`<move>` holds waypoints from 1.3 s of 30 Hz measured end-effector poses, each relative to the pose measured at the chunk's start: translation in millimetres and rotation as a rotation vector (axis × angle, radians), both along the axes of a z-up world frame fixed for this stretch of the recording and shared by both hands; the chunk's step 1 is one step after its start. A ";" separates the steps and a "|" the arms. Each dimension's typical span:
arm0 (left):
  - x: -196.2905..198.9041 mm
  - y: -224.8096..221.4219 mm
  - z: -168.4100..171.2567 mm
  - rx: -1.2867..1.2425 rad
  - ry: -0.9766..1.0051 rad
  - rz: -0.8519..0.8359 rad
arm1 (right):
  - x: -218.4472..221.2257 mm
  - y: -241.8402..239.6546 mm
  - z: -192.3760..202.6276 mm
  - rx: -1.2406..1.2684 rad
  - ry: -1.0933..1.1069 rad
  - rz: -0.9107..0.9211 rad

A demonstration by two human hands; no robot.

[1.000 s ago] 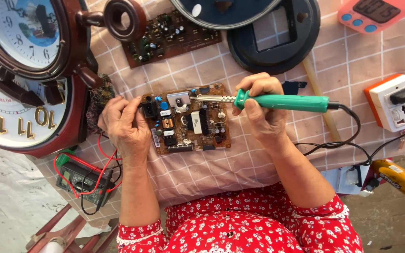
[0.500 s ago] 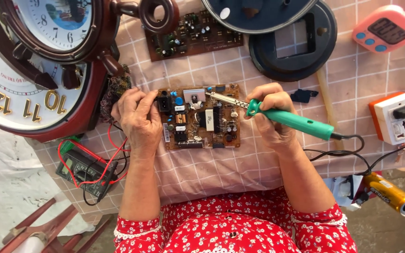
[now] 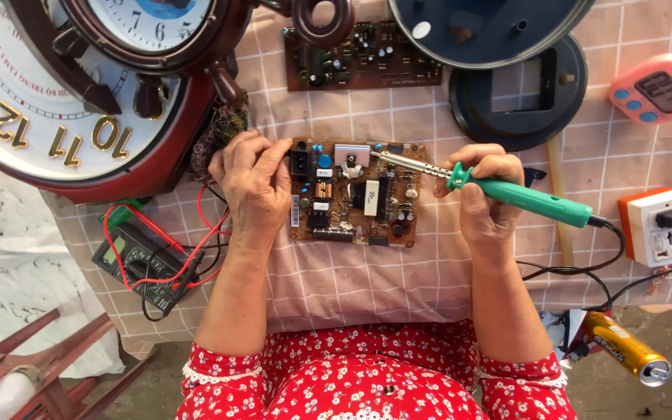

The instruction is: A person uses a soldering iron to work on the circuitry of a clock on a repair bench.

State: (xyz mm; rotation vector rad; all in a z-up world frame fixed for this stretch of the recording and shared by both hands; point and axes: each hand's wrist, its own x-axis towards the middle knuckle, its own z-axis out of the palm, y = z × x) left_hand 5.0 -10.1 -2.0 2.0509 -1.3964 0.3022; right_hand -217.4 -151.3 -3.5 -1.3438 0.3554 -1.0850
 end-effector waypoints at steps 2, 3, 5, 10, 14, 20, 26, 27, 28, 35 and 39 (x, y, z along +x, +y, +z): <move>0.9 1.3 -1.6 0.004 -0.001 -0.019 | -0.6 -0.6 -2.3 -0.010 0.012 -0.025; 1.2 1.8 -3.4 0.001 0.000 -0.014 | 0.3 0.1 0.1 -0.013 0.014 -0.020; 1.6 3.1 -6.9 -0.006 0.003 -0.016 | 1.7 1.8 5.1 0.042 0.017 -0.011; 1.5 3.8 -7.9 -0.011 0.014 -0.010 | 3.0 1.7 5.4 -0.010 0.068 -0.063; 0.7 4.1 -4.9 -0.005 0.020 -0.008 | -2.2 -0.4 12.6 -0.036 0.091 -0.192; 1.0 4.9 -4.4 -0.001 0.042 -0.007 | -3.0 5.8 13.6 0.033 0.038 -0.150; 0.5 4.1 -4.0 -0.013 0.029 -0.005 | -1.5 1.9 2.7 -0.012 0.014 -0.075; 0.8 4.5 -4.4 -0.015 0.032 -0.006 | -1.0 2.9 0.5 -0.014 0.016 -0.076; 1.0 4.3 -4.9 -0.011 0.022 -0.004 | -0.8 3.6 -1.5 0.001 0.008 -0.064; 0.8 4.2 4.5 0.095 -0.011 0.001 | 5.0 -0.1 -6.3 0.060 -0.097 -0.059; 2.4 4.1 -6.4 0.087 0.002 -0.069 | 0.9 -0.9 -9.1 0.015 -0.083 -0.145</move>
